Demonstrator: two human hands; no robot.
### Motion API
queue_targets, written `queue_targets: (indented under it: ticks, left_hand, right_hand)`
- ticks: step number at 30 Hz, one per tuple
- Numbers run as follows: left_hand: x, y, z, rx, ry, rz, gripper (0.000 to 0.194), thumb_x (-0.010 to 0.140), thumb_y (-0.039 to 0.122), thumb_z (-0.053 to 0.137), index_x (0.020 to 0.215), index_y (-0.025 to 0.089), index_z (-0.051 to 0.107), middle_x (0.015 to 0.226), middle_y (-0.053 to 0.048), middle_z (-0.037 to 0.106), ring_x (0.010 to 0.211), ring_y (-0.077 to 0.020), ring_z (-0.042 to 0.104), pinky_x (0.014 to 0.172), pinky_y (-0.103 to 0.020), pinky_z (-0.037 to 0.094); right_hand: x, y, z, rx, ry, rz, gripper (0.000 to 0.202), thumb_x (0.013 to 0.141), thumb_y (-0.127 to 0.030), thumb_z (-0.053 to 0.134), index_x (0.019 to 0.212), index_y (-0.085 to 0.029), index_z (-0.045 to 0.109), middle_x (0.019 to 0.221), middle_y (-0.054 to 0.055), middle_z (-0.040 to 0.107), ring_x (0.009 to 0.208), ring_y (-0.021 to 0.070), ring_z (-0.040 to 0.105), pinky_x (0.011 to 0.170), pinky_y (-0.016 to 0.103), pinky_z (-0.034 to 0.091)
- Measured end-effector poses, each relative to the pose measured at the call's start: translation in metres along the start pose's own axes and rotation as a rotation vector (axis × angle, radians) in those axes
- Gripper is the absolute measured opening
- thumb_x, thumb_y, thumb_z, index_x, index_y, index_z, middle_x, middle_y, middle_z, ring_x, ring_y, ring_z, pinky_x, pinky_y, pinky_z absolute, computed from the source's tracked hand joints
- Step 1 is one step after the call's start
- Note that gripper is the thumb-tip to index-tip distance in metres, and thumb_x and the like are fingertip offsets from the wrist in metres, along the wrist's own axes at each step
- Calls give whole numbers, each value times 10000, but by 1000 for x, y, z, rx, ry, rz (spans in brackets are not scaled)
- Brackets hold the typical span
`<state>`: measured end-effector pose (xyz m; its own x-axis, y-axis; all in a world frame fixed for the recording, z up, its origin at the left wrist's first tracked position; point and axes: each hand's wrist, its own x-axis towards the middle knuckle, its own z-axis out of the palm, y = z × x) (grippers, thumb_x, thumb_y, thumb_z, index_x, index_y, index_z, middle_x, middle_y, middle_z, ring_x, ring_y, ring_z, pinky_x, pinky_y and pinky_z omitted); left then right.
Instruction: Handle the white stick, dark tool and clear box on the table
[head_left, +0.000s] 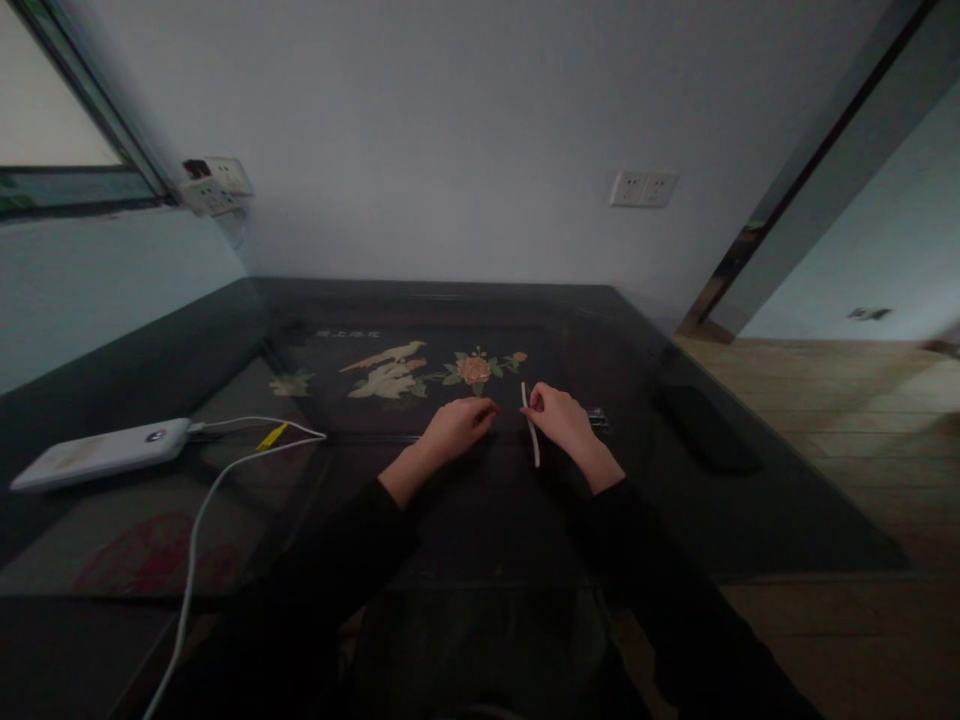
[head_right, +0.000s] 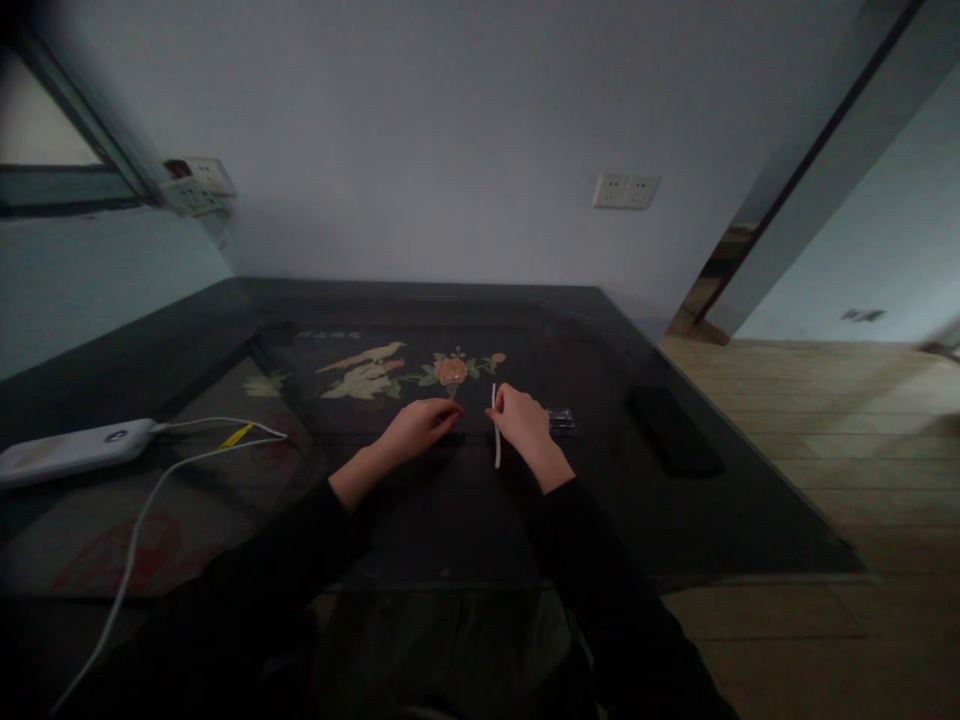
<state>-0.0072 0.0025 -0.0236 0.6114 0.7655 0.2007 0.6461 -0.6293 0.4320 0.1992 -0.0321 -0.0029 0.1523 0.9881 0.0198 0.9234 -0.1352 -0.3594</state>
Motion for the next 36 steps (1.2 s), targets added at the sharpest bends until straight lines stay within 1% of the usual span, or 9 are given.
queue_targets:
  ticks: [3, 7, 13, 17, 22, 25, 27, 32, 36]
  left_hand:
    - [0, 1, 0, 29, -21, -1, 266, 988, 260, 490, 1105, 206, 723, 1063, -76, 765, 901, -203, 700, 798, -307, 513]
    - [0, -1, 3, 35, -11, 3, 267, 993, 266, 485, 1106, 211, 721, 1101, -74, 763, 978, -220, 703, 827, -318, 516]
    - [-1, 2, 4, 47, 8, -2, 256, 992, 266, 485, 1091, 228, 718, 1087, -56, 772, 972, -209, 711, 806, -296, 513]
    - [-1, 7, 3, 53, 16, -16, 257, 986, 260, 490, 1095, 235, 721, 1085, -54, 773, 959, -204, 709, 799, -287, 508]
    - [-2, 11, 2, 30, 20, -71, 258, 972, 260, 502, 1087, 235, 732, 1039, -57, 774, 876, -196, 696, 737, -271, 476]
    - [-2, 12, 3, -11, 51, -130, 243, 961, 283, 519, 1024, 224, 745, 958, -60, 769, 815, -191, 677, 686, -262, 439]
    - [-1, 12, 4, -59, 78, -179, 251, 959, 317, 525, 955, 207, 750, 867, -57, 751, 746, -179, 644, 648, -258, 405]
    - [2, 11, 7, -266, 119, -241, 335, 941, 371, 528, 741, 162, 695, 654, -14, 622, 632, -140, 534, 617, -256, 344]
    - [4, 11, 7, -402, 139, -260, 377, 915, 395, 516, 648, 154, 628, 570, 18, 499, 595, -126, 462, 586, -259, 300]
  right_hand:
    - [-4, -5, 1, -78, -78, -1, 168, 934, -347, 641, 1029, -213, 610, 1014, 92, 750, 954, 268, 710, 689, 310, 395]
    - [-8, -10, 5, -140, -150, -27, 207, 942, -262, 580, 1138, -198, 582, 1106, 133, 740, 1014, 288, 718, 730, 330, 429]
    - [-9, -12, 7, -162, -176, -64, 228, 935, -173, 511, 1155, -191, 567, 1142, 140, 733, 1055, 284, 712, 741, 332, 437]
    - [-10, -14, 6, -149, -173, -73, 228, 920, -168, 521, 1141, -192, 573, 1134, 136, 735, 1043, 282, 709, 721, 321, 416]
    - [-10, -16, 11, -68, -128, -97, 162, 884, -160, 550, 1033, -217, 575, 1032, 94, 737, 940, 247, 697, 679, 298, 367]
    - [-10, -18, 14, 35, -84, -135, 127, 843, -142, 580, 930, -225, 537, 901, 47, 704, 838, 211, 659, 637, 276, 328]
    - [-11, -20, 16, 130, -34, -193, 131, 834, -137, 577, 879, -230, 497, 818, 12, 657, 762, 184, 619, 625, 266, 317]
    - [-15, -27, 17, 328, 99, -338, 182, 826, -148, 560, 805, -242, 406, 716, -33, 552, 660, 153, 535, 633, 258, 323]
    - [-20, -31, 17, 368, 101, -379, 182, 831, -143, 538, 794, -246, 393, 737, -28, 555, 663, 150, 523, 657, 255, 351]
